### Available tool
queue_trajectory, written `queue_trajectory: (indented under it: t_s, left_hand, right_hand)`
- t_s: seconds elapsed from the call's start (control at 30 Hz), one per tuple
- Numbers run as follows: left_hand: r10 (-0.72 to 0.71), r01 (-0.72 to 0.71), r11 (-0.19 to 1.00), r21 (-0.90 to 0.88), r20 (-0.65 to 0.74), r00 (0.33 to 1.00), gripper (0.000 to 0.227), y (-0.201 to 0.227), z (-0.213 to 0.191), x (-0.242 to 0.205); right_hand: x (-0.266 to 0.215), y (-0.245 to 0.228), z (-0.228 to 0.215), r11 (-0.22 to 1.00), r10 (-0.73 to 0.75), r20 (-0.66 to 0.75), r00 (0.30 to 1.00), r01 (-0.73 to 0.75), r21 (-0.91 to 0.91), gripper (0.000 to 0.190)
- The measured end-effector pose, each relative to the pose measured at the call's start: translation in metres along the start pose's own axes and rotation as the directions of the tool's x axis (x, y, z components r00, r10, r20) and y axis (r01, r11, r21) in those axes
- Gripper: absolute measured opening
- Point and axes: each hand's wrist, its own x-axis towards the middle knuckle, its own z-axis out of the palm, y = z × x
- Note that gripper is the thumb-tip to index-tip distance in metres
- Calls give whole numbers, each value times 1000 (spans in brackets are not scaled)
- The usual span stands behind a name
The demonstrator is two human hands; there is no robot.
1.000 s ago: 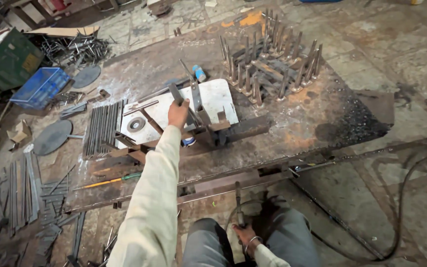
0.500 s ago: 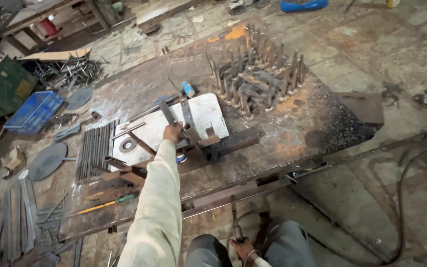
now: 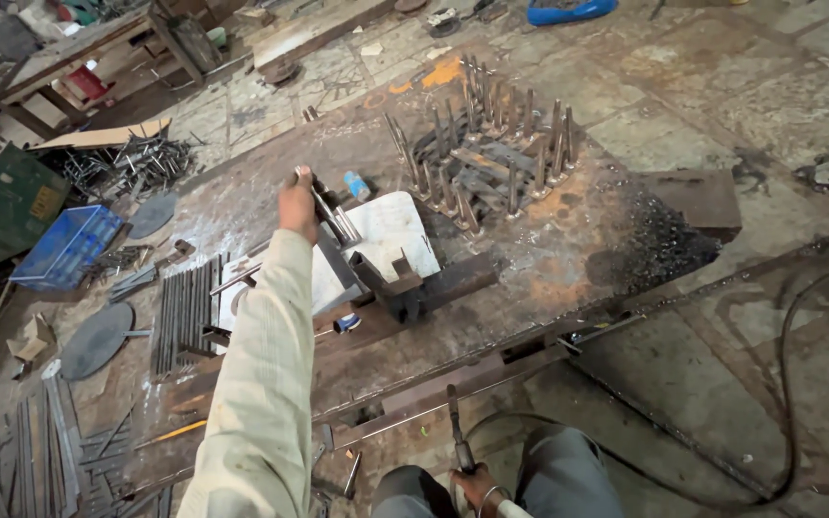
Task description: The person is welding small metal bars onto a frame in a fabrication shop.
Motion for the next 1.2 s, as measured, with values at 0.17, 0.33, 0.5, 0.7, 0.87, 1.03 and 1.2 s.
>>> queue_trajectory:
  t_s: [0.17,0.33,0.5,0.7,0.87,1.03,1.2]
  left_hand:
    - [-57,29,972,-232,-114,992,33,41,28,-30]
    - [-22,1,982,-187,-106,994,40,79,41,-75]
    - [329,-410,825,389,258,908,44,127,48,-126]
    - [570,-597,688,412,203,796,49,205,28,-175]
    - [390,-395,916,74,73,918,47,182,6,-206]
    - [214,-210,976,62,-53,975,45,92,-12,-248]
    - [262,-240,949,206,-87,961,48,15,-49,-288]
  right_hand:
    - [11,15,-2,991,17,37,999,-21,132,61]
    - [43,38,-9,997,-7,-39,999,9,72,56]
    - [21,19,-19,959,10,75,997,-31,283,38]
    - [-3,5,-31,979,-37,79,996,21,204,33]
    - [27,30,-36,995,-62,52,997,58,82,34]
    - [66,69,-63,686,-343,278,897,442,-578,34]
    - [29,38,-61,991,-107,-53,993,102,-87,61]
